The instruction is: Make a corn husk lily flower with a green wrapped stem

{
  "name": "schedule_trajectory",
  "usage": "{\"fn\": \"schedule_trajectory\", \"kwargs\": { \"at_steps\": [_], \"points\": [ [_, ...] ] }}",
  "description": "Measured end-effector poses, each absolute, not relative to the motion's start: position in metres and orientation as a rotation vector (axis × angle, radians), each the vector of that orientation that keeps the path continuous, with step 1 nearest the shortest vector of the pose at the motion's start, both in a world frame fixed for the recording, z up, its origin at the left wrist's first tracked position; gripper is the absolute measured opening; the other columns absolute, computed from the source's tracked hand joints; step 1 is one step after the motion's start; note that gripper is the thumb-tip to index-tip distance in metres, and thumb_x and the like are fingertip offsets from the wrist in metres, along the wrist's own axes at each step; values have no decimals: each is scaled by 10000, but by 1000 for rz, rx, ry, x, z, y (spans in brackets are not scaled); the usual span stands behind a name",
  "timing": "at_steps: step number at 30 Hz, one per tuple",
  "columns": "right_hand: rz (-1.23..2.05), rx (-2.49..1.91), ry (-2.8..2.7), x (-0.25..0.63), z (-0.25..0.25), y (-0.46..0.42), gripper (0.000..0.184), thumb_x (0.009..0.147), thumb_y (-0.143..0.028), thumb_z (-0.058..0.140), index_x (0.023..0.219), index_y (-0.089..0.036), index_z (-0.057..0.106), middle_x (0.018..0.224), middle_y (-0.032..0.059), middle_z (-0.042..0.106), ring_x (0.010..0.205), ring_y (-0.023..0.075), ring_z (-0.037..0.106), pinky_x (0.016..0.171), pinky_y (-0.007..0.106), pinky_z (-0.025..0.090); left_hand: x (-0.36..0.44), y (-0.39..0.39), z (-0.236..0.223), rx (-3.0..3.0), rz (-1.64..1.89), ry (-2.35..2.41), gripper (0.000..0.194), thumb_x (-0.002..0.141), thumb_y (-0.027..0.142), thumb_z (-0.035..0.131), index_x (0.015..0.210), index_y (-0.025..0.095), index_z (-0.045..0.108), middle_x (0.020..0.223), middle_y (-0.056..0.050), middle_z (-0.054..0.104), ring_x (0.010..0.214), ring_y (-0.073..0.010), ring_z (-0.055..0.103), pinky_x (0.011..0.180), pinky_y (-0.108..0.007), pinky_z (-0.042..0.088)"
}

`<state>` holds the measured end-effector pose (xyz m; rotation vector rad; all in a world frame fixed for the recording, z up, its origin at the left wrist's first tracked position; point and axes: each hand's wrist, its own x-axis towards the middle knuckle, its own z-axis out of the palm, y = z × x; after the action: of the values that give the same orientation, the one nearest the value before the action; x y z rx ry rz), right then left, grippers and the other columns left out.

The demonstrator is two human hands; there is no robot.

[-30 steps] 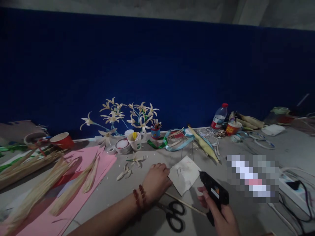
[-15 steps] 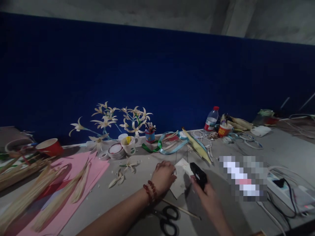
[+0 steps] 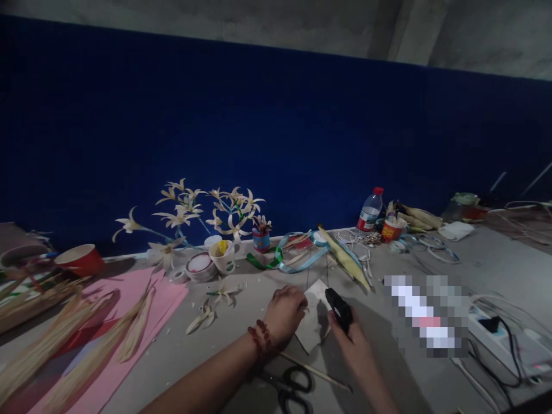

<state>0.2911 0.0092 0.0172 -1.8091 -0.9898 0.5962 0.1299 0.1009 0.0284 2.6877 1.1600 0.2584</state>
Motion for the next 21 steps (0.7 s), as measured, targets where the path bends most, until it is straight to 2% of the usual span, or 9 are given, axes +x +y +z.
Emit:
{"fn": "schedule_trajectory", "kwargs": {
  "at_steps": [10,18,21],
  "points": [
    [627,-1766,-1041,288,11,11,371,646,-540,641,872,-247,671,869,81,789,959,354,700,807,387,533,126,90,33,2718,323,878,196,921,256,597,1084,159,641,1123,-71,675,1011,-235,650,872,-464,535],
    [656,-1716,-1090,291,8,12,438,694,-540,620,975,-210,685,997,95,779,1055,335,679,890,371,525,144,88,27,2794,160,775,216,927,285,586,1106,173,636,1138,-78,668,951,-216,661,824,-431,558],
    [647,-1704,-1115,292,6,12,428,712,-546,624,957,-202,696,986,102,779,1052,349,674,903,401,515,146,84,26,2839,163,804,247,923,284,593,1139,168,621,1161,-85,657,974,-228,656,833,-444,554]
  ]
}}
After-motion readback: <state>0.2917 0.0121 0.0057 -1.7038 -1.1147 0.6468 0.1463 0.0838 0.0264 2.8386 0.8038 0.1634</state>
